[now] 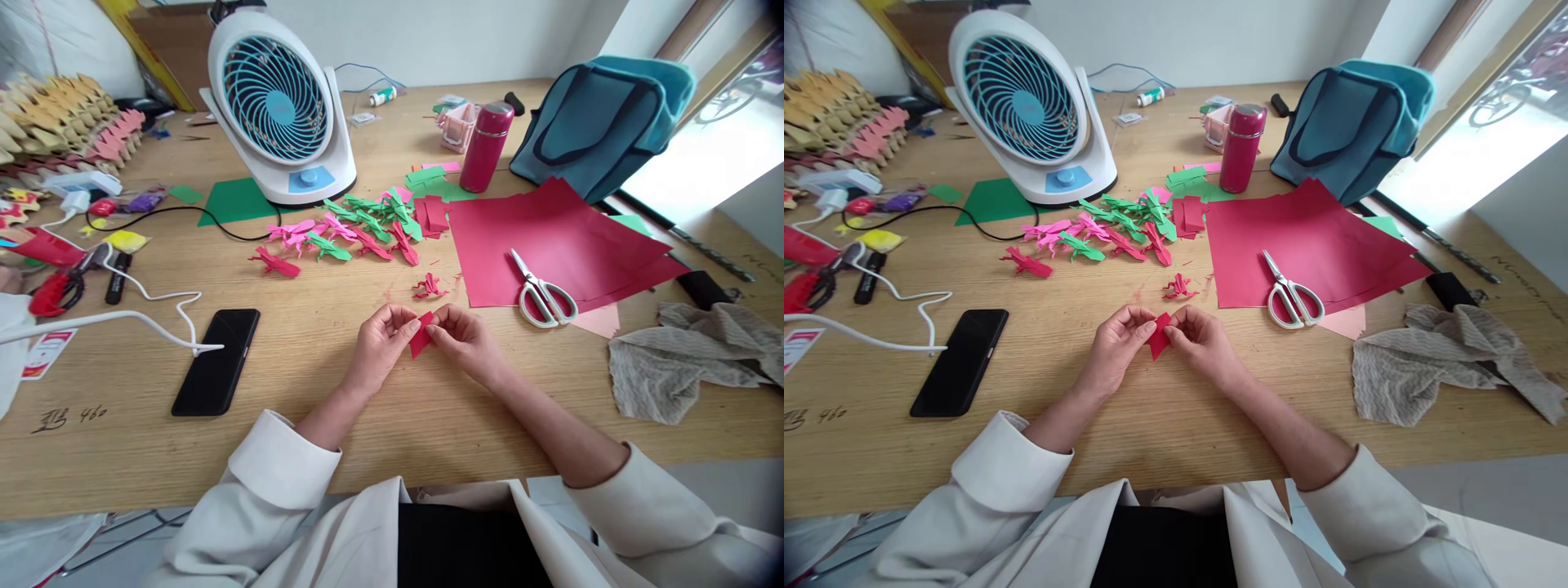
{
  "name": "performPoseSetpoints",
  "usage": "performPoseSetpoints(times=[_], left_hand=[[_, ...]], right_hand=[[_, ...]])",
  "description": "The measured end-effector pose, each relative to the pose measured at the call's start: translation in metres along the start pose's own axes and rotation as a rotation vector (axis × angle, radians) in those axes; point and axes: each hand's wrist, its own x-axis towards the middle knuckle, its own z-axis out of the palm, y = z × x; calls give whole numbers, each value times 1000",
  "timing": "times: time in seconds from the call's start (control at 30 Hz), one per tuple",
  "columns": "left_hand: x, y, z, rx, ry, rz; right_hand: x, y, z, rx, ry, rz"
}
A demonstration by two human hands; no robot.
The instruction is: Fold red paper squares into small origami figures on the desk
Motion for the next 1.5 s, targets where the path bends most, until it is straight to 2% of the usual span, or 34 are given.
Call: performPoseSetpoints(times=[0.17, 0.3, 0.43, 0.63, 0.8, 0.93, 1.17, 1.37, 1.5], left_hand=[[1, 1, -3, 167, -20, 71], [0, -1, -1, 92, 2, 28], [-1, -1, 1, 31, 3, 18], [-1, 2, 0, 101, 6, 86], [-2, 4, 2, 35, -14, 29], [-3, 4, 2, 88, 24, 45], [-4, 4, 0, 225, 53, 175], [-8, 6, 3, 223, 84, 318], [-10, 6, 4, 162, 57, 317]], right_hand=[[-1, 0, 1, -80, 7, -48], [-1, 0, 1, 19, -26, -39], [0, 3, 2, 19, -36, 15], [-1, -1, 4, -18, 9, 13], [0, -4, 4, 61, 11, 26], [0, -1, 3, 54, 24, 3], [-6, 0, 3, -203, 91, -149], [-12, -6, 2, -531, 165, -501], [-13, -8, -2, -608, 149, -632]])
